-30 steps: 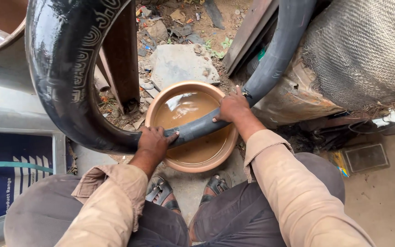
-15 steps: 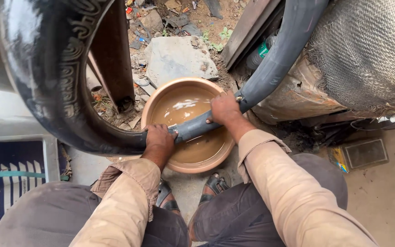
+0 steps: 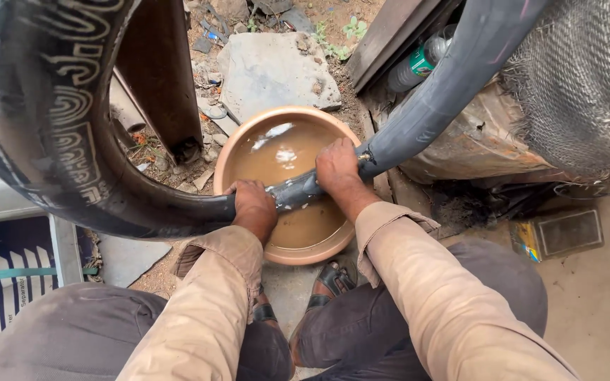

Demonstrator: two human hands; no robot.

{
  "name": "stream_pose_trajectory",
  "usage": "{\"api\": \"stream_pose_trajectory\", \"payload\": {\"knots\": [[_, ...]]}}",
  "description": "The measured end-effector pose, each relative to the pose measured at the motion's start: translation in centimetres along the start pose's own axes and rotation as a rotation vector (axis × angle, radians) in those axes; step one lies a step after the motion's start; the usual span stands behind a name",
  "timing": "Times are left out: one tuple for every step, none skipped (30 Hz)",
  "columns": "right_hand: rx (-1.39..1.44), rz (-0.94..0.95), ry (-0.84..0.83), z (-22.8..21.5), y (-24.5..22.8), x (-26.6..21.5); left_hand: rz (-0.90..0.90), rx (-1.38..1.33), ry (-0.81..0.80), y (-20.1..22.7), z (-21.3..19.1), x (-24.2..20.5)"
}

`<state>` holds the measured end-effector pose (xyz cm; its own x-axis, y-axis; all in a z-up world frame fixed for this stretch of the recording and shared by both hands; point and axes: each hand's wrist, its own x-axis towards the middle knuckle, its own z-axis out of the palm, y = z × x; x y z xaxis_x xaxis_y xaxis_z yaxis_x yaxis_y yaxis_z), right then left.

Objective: The person sits on the ground and submerges a section of a truck tire inner tube in a water-filled basin, running their hands along the wet rubber and watching for air bubbles to locate a leak, then lifts the tube out of the water at the end.

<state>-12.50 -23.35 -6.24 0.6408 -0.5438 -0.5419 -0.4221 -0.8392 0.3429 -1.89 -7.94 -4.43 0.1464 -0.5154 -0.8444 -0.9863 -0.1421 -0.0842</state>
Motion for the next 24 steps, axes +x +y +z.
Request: {"api": "stream_pose_trajectory", "payload": {"knots": [[0.001,-0.003,-0.005,0.7,-0.2,0.4,0.003,-0.002,-0.005,0.0,-0.3,-0.4],[-0.012,0.0,0.017,1.4,-0.4,0.7,0.015,0.043,-0.003,-0.1,-0.5,-0.9],[-0.025,0.004,0.041,2.1,-0.6,1.0,0.026,0.088,-0.001,-0.1,-0.7,-1.4],[-0.024,0.001,0.038,2.2,-0.8,1.0,0.028,0.086,-0.004,-0.1,-0.9,-1.7],[-0.04,0.001,0.038,2.2,-0.8,1.1,0.029,0.08,-0.011,-0.2,-1.2,-1.9],[-0.056,0.001,0.038,2.2,-0.8,1.1,0.029,0.073,-0.017,-0.3,-1.5,-2.3],[-0.056,-0.001,0.04,2.3,-0.9,1.2,0.027,0.072,-0.018,-0.3,-1.4,-2.2],[-0.051,0.009,0.053,2.5,-1.0,1.2,0.029,0.07,-0.011,-0.3,-1.3,-2.1],[-0.045,0.02,0.067,2.7,-1.1,1.3,0.03,0.067,-0.005,-0.3,-1.1,-2.0],[-0.046,0.018,0.069,2.3,-1.1,1.0,0.028,0.066,-0.005,-0.3,-1.0,-1.8],[-0.053,0.02,0.057,1.9,-1.1,0.6,0.018,0.044,0.012,-0.3,-0.8,-1.7],[-0.06,0.022,0.045,1.5,-1.0,0.3,0.009,0.021,0.03,-0.3,-0.6,-1.5],[-0.062,0.02,0.047,1.4,-1.1,0.1,0.007,0.019,0.03,-0.3,-0.8,-2.0],[-0.061,0.022,0.054,1.2,-1.1,-0.1,0.012,0.051,0.026,-0.3,-1.0,-2.5],[-0.059,0.023,0.06,1.1,-1.1,-0.3,0.016,0.083,0.022,-0.3,-1.2,-3.0],[-0.059,0.022,0.061,0.8,-1.1,-0.5,0.015,0.082,0.021,-0.2,-1.2,-3.2],[-0.055,0.02,0.042,0.4,-1.0,-0.7,0.012,0.078,0.02,-0.2,-1.3,-3.3],[-0.052,0.017,0.023,0.1,-1.0,-0.8,0.01,0.074,0.018,-0.2,-1.3,-3.4],[-0.052,0.017,0.025,0.2,-0.9,-0.8,0.009,0.073,0.019,-0.1,-1.1,-3.1],[-0.049,0.021,0.028,0.2,-0.9,-0.8,0.008,0.071,0.03,-0.1,-0.8,-2.7],[-0.046,0.024,0.032,0.3,-0.9,-0.7,0.007,0.069,0.04,-0.1,-0.5,-2.4],[-0.046,0.023,0.033,0.2,-0.9,-0.8,0.006,0.069,0.04,-0.1,-0.6,-2.6],[-0.039,0.022,0.028,0.1,-0.8,-0.9,0.006,0.069,0.034,-0.1,-0.7,-2.7],[-0.033,0.021,0.023,0.0,-0.8,-0.9,0.006,0.07,0.028,-0.1,-0.8,-2.9]]}}
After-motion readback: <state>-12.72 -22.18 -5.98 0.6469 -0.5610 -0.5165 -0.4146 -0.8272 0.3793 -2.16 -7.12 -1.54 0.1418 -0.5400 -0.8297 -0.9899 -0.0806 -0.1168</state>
